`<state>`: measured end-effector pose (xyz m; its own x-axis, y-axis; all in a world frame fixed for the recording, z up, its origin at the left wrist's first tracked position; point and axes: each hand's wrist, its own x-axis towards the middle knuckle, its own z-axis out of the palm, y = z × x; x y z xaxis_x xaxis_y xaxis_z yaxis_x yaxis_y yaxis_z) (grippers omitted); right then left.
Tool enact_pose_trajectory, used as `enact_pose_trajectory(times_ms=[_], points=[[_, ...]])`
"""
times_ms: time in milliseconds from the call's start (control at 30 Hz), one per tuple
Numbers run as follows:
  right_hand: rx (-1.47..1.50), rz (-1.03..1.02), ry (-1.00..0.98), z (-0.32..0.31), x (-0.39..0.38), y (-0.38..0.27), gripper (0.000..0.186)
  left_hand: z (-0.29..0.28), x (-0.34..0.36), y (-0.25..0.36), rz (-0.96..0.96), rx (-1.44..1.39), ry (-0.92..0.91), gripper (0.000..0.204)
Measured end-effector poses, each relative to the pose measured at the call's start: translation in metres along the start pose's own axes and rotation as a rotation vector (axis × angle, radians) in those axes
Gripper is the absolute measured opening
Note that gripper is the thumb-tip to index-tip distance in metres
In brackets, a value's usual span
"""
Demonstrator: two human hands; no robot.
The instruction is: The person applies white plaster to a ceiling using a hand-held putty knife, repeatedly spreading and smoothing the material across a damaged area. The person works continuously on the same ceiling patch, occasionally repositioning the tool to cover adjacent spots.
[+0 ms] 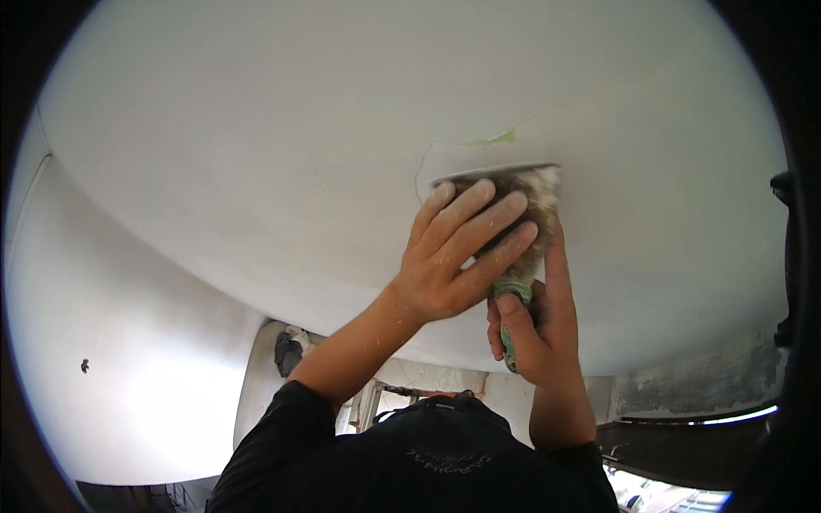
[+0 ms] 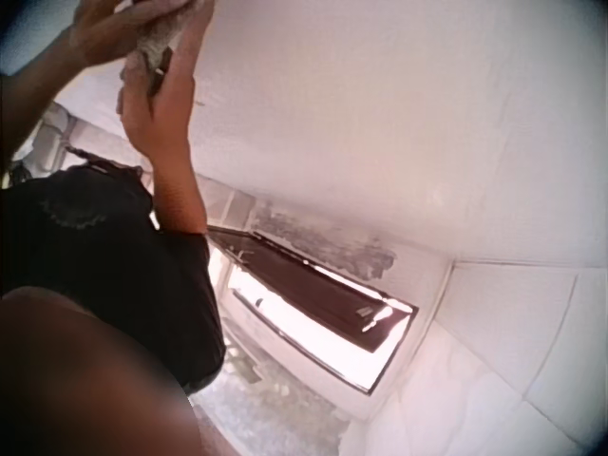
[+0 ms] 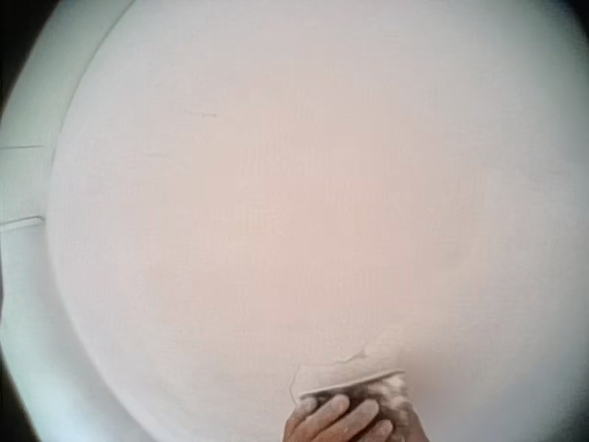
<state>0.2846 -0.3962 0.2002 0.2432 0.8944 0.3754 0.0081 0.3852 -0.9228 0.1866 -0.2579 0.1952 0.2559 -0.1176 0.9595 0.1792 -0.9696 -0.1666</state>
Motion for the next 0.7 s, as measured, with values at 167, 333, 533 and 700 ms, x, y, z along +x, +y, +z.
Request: enact_pose_trajectory(times_ms=[167, 333, 533, 700], points=[[0.158, -0.050, 0.042, 0.012, -0.006, 0.014, 0.042, -0.002, -0.020, 0.009, -0.005, -0.003, 0.069, 0.028], [0.123, 0.124, -0.031, 0.006, 0.005, 0.005, 0.033, -0.003, -0.027, 0.008, -0.093, -0.001, -0.012, 0.034], [0.006, 0.294, -0.077, 0.004, 0.011, -0.008, 0.032, 0.000, -0.021, -0.001, -0.100, 0.199, -0.027, 0.030], [0.045, 0.369, -0.064, 0.004, 0.010, -0.010, 0.036, 0.010, -0.015, -0.011, -0.080, 0.095, 0.108, 0.023]])
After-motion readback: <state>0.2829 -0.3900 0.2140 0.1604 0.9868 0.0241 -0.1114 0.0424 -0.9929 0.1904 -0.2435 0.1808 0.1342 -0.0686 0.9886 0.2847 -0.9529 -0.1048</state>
